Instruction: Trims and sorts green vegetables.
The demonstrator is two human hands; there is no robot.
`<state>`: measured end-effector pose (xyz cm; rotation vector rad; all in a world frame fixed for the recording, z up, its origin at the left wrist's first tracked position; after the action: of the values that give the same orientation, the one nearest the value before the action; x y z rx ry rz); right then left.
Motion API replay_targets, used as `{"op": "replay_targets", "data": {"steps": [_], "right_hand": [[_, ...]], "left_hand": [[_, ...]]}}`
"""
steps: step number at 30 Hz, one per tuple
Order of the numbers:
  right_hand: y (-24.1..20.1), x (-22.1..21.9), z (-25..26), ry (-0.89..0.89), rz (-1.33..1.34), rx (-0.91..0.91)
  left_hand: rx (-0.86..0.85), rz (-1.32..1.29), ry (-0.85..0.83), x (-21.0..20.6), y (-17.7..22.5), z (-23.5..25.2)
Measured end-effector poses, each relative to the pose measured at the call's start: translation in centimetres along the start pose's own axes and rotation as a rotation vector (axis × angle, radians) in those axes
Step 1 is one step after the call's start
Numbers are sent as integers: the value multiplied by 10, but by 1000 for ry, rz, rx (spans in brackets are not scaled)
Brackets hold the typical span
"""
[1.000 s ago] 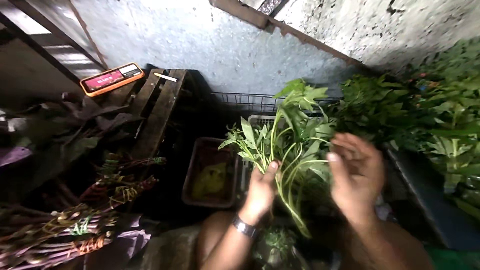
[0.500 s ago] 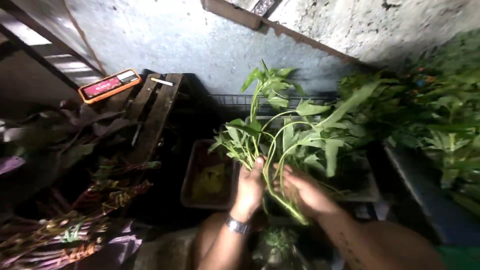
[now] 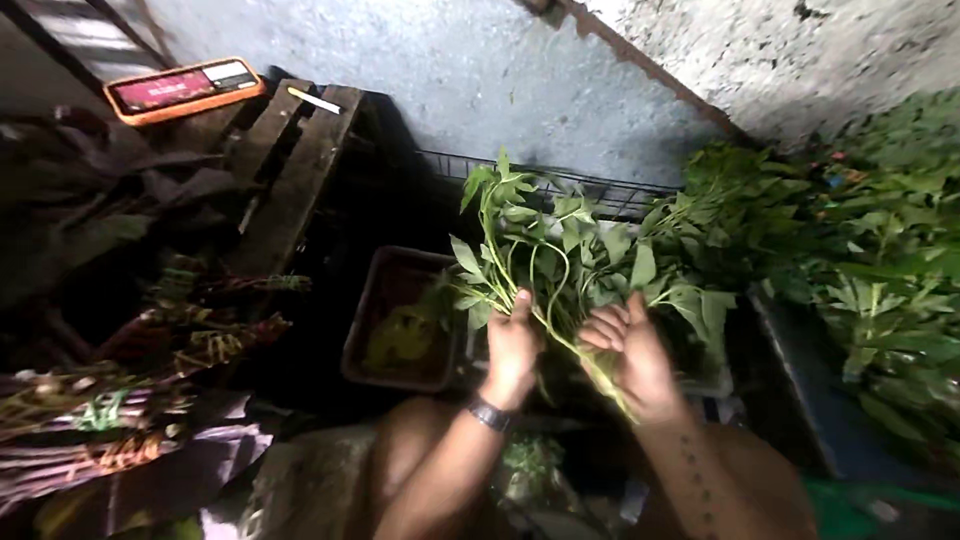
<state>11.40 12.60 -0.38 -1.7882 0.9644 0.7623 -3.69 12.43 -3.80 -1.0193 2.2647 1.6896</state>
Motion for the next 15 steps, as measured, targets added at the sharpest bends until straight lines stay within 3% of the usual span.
{"op": "replay_targets", "data": {"steps": [2, 7, 12, 15], "right_hand": [[-19, -3, -10, 35, -50, 77], [-57, -9, -59, -206, -245, 180], [-93, 26, -109, -176, -347, 230], [-133, 18, -148, -216, -426, 254]], "left_hand": [[-16, -22, 95, 17, 8, 15], [-97, 42, 107, 24, 27, 20], [-143, 156, 37, 15, 20, 10], [-156, 208, 63, 25, 28, 20]]}}
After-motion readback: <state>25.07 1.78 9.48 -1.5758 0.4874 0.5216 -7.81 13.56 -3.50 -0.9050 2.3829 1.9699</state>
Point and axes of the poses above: each hand's wrist, its own z-axis towards the middle knuckle, its own x-axis out of the back of the hand, y = z × x, the point moved 10 cm from there along z, towards the middle knuckle
